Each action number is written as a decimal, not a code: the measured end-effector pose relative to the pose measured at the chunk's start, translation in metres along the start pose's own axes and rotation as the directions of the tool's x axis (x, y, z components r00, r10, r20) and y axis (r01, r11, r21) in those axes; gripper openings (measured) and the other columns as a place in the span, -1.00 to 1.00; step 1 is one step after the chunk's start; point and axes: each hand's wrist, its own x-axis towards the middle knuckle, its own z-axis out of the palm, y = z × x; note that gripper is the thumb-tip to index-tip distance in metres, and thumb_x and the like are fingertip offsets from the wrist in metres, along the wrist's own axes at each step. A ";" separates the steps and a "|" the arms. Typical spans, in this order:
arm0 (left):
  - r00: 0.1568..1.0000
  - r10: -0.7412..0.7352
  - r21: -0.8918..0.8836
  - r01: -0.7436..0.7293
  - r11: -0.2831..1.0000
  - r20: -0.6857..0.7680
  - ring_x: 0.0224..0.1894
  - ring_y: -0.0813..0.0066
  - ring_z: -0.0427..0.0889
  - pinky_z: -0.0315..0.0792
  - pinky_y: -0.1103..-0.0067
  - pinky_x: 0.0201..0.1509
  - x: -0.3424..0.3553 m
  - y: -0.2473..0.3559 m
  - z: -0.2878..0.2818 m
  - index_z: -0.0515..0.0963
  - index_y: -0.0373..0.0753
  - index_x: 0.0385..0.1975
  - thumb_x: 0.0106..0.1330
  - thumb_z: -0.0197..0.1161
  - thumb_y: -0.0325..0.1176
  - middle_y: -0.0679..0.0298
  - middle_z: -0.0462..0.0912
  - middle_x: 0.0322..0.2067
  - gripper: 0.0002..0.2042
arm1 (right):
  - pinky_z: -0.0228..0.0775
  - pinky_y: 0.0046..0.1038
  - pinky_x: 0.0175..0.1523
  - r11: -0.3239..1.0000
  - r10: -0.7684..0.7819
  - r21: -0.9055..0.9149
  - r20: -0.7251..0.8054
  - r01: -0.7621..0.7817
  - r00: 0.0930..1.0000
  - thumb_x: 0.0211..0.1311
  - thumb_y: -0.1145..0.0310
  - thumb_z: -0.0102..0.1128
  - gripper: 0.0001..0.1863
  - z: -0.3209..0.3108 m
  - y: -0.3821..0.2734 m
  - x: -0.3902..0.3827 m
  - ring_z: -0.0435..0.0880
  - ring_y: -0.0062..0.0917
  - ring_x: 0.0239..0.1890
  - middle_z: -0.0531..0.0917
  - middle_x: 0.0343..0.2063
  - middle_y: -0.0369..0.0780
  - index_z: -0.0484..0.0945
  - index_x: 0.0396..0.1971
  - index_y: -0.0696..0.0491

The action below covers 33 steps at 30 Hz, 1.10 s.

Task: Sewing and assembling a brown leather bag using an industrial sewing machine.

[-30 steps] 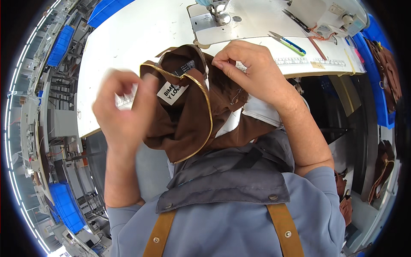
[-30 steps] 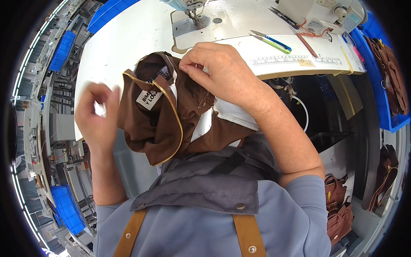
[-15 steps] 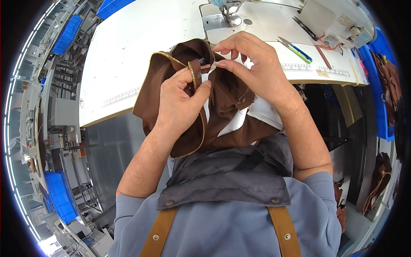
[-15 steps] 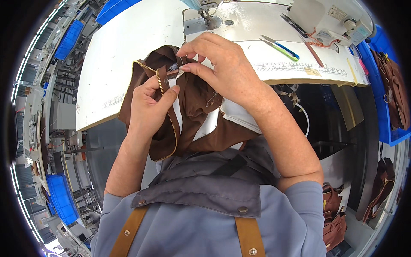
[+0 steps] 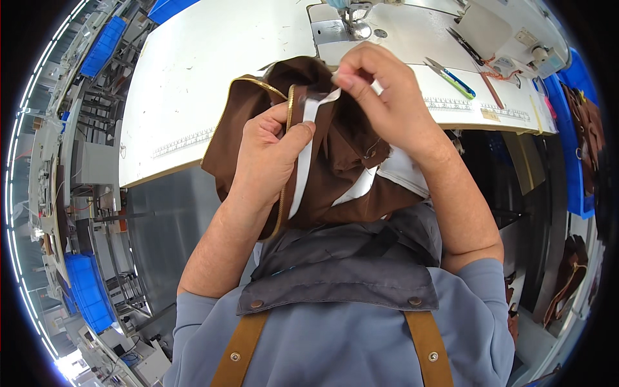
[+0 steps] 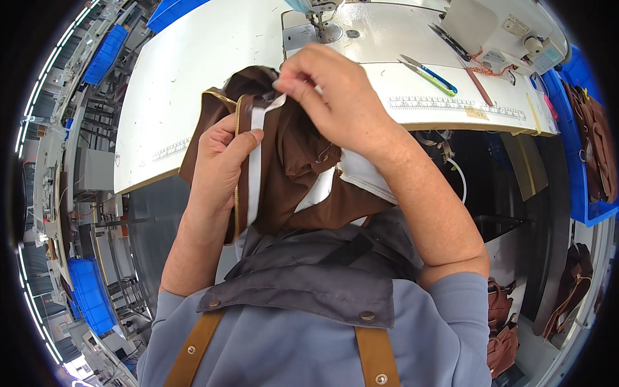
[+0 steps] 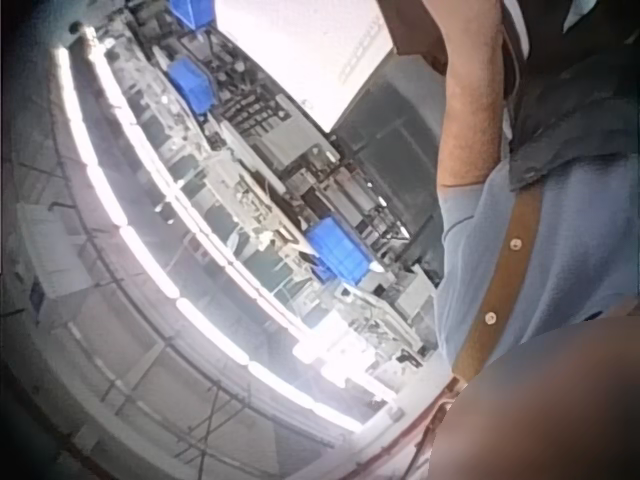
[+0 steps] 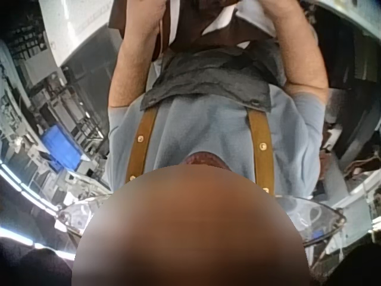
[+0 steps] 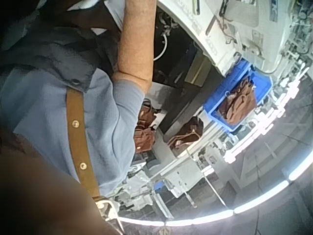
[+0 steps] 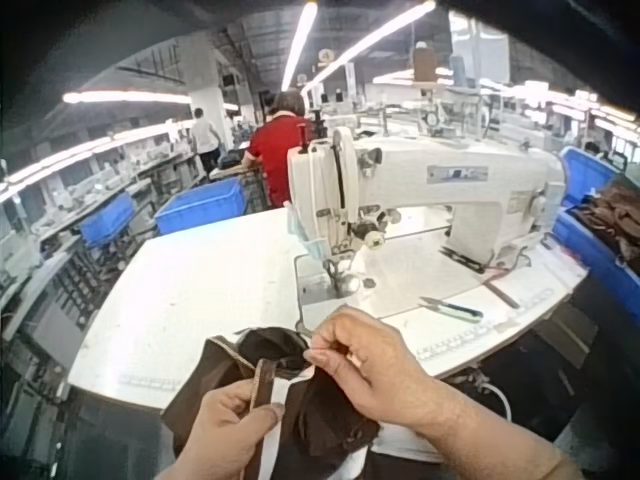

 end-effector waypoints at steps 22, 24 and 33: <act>0.997 -0.072 -0.199 0.074 0.977 0.016 -0.35 0.79 0.53 0.43 0.73 -0.26 -0.004 0.013 -0.007 0.62 -0.37 -0.11 0.34 0.14 -0.57 0.40 0.65 -0.32 -0.81 | 0.48 -0.41 -0.33 0.845 0.164 -0.458 -0.268 -0.275 0.949 0.13 0.43 0.44 -0.88 -0.040 -0.014 -0.018 0.64 -0.41 -0.51 0.69 -0.44 -0.29 0.63 -0.40 0.07; 0.997 -0.075 -0.171 0.074 0.983 -0.002 -0.36 0.80 0.52 0.42 0.73 -0.26 -0.004 0.013 -0.006 0.62 -0.37 -0.11 0.34 0.14 -0.57 0.41 0.64 -0.33 -0.81 | 0.51 -0.41 -0.31 0.893 0.262 -0.356 -0.084 -0.274 0.961 0.09 0.48 0.44 -0.81 -0.030 -0.025 -0.014 0.64 -0.40 -0.53 0.70 -0.43 -0.26 0.66 -0.28 0.05; 1.000 0.011 -0.100 -0.009 0.995 0.018 -0.42 0.88 0.39 0.27 0.76 -0.36 -0.003 0.007 -0.003 0.62 -0.35 -0.09 0.35 0.15 -0.56 0.50 0.58 -0.38 -0.80 | 0.50 -0.34 -0.26 0.947 -0.214 -0.231 0.067 0.224 0.975 0.06 0.48 0.40 -0.81 0.003 -0.029 0.008 0.64 -0.33 -0.32 0.60 -0.37 -0.22 0.66 -0.28 0.09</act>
